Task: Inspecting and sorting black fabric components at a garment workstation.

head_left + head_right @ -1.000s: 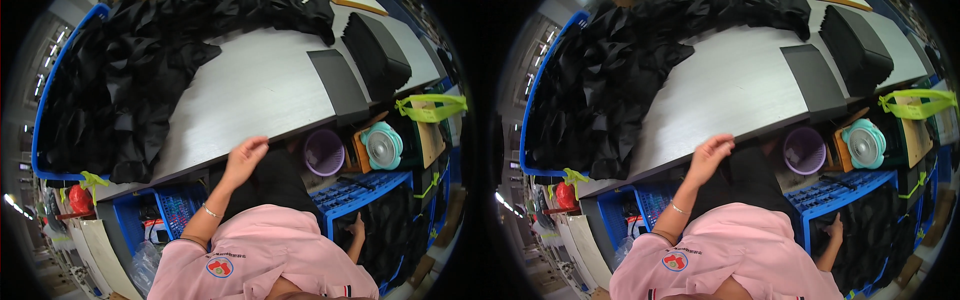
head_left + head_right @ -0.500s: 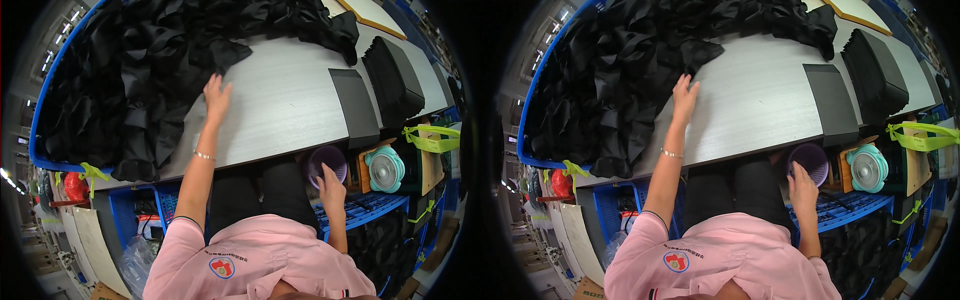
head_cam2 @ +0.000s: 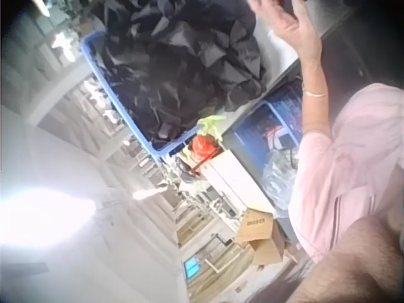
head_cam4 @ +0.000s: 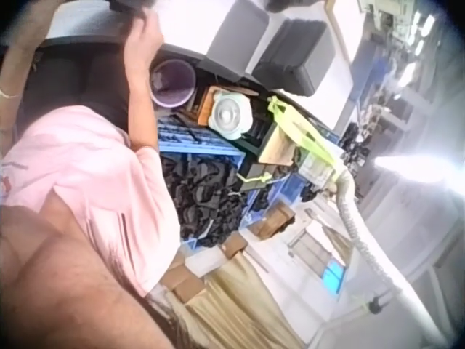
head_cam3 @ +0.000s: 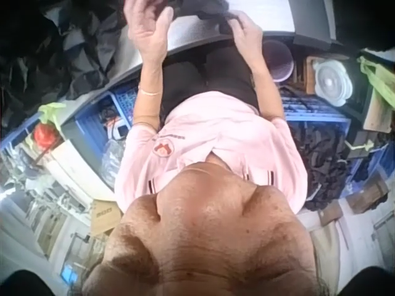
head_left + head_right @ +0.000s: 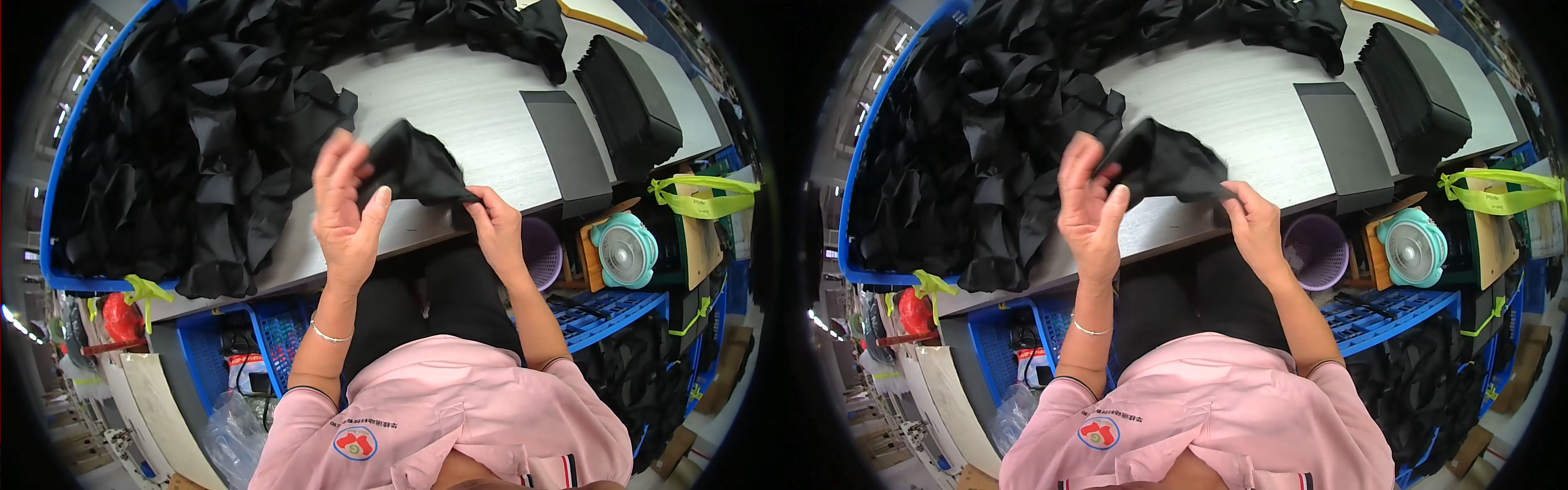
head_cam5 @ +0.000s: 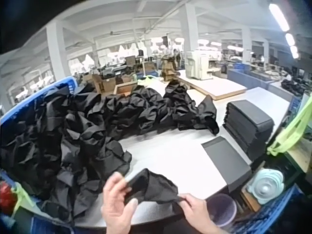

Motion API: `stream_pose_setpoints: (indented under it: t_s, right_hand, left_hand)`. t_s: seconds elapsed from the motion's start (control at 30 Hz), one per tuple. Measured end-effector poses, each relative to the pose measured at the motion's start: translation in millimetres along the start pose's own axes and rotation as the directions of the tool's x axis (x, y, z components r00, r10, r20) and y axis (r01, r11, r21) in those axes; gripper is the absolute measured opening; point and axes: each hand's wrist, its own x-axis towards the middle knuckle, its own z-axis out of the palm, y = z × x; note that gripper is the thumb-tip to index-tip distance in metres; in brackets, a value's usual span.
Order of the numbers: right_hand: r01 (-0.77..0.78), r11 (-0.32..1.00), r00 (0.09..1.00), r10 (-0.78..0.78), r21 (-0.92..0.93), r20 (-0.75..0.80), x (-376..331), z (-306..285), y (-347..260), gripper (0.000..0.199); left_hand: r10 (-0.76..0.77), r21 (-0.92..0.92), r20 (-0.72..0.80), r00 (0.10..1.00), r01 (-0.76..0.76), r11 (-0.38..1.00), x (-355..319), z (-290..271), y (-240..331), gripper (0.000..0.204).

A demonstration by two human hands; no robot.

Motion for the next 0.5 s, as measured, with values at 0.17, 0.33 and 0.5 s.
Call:
stream_pose_setpoints:
  t_s: [0.17, 0.33, 0.5]
  right_hand:
    - [-0.663, 0.281, 0.699, 0.566, 0.694, 0.438, -10.7, -1.1, -21.0, 0.021]
    - [-0.760, 0.289, 0.601, 0.654, 0.583, 0.460, -29.4, -6.8, -16.6, 0.028]
    - [-0.797, 0.368, 0.573, 0.712, 0.479, 0.406, -40.7, -18.1, -9.7, 0.037]
  left_hand:
    - [0.213, 0.353, 0.009, 0.977, -0.203, 0.913, 5.4, 0.4, 2.7, 0.053]
    - [-0.202, 0.405, 0.396, 0.896, 0.027, 0.914, -44.5, 19.1, -34.1, 0.078]
    - [-0.190, 0.501, 0.118, 0.975, 0.107, 0.859, -49.6, 31.5, -41.9, 0.062]
